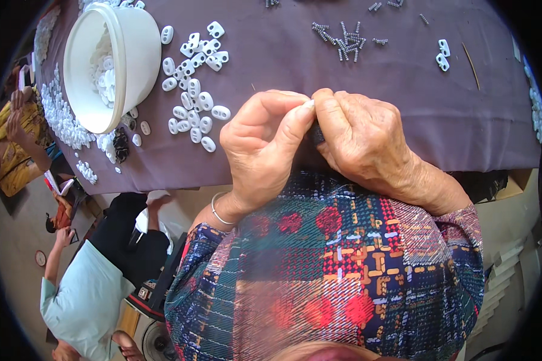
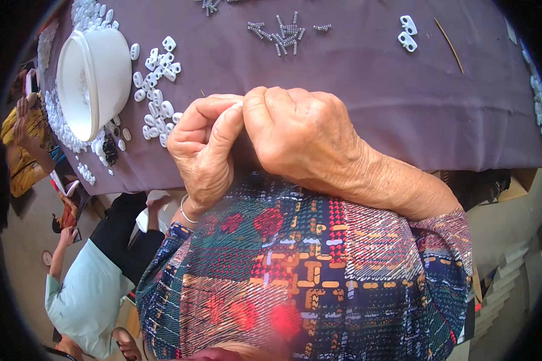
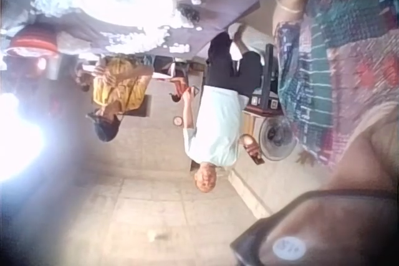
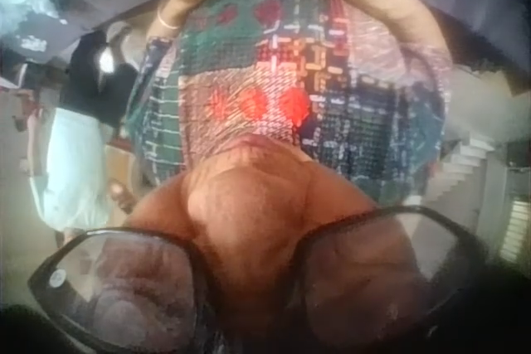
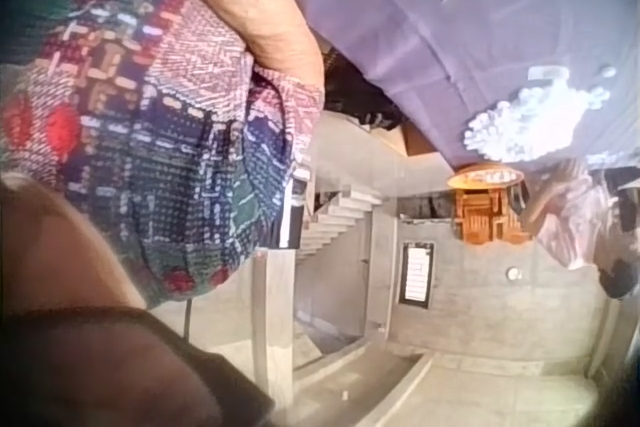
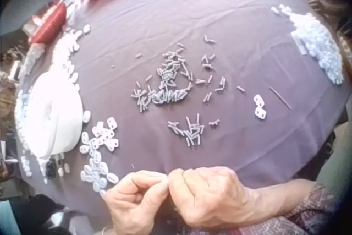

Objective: The person assembles small white plastic components with grey connectors by hand at a workshop table.

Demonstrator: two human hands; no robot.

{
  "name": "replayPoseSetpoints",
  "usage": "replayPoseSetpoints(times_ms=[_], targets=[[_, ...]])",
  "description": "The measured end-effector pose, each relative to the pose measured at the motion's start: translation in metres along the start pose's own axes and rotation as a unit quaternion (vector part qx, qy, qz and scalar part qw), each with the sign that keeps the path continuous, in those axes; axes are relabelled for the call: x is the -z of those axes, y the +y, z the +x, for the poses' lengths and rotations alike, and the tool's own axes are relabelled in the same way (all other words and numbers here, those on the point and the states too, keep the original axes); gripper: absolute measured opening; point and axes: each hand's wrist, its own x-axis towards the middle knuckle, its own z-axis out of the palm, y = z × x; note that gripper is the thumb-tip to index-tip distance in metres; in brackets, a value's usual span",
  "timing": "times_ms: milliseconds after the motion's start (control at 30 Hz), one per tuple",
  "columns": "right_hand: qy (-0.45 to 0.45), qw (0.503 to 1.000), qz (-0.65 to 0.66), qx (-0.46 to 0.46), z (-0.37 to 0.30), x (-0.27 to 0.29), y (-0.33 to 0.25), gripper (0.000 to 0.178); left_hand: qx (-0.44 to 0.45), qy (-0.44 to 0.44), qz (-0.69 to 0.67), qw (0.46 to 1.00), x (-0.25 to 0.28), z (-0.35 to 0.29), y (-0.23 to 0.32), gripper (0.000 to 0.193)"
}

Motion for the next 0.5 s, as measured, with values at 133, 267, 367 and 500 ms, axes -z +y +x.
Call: replayPoseSetpoints(times_ms=[133,267,367,500], targets=[[0.021,0.998,0.053,-0.029,0.003,0.002,0.005,0.040,0.019,0.007,-0.050,0.999,0.000,0.002,0.000,0.009],[0.049,0.990,0.125,-0.050,0.003,0.008,0.003,0.046,0.040,0.018,-0.085,0.995,0.000,-0.001,0.005,0.010],[0.055,0.991,0.118,-0.033,0.002,0.006,0.004,0.049,0.044,0.011,-0.079,0.996,0.003,-0.001,0.006,0.011],[0.061,0.992,0.112,-0.014,0.002,0.005,0.003,0.044,0.052,0.008,-0.084,0.995,0.004,0.001,0.002,0.014]])
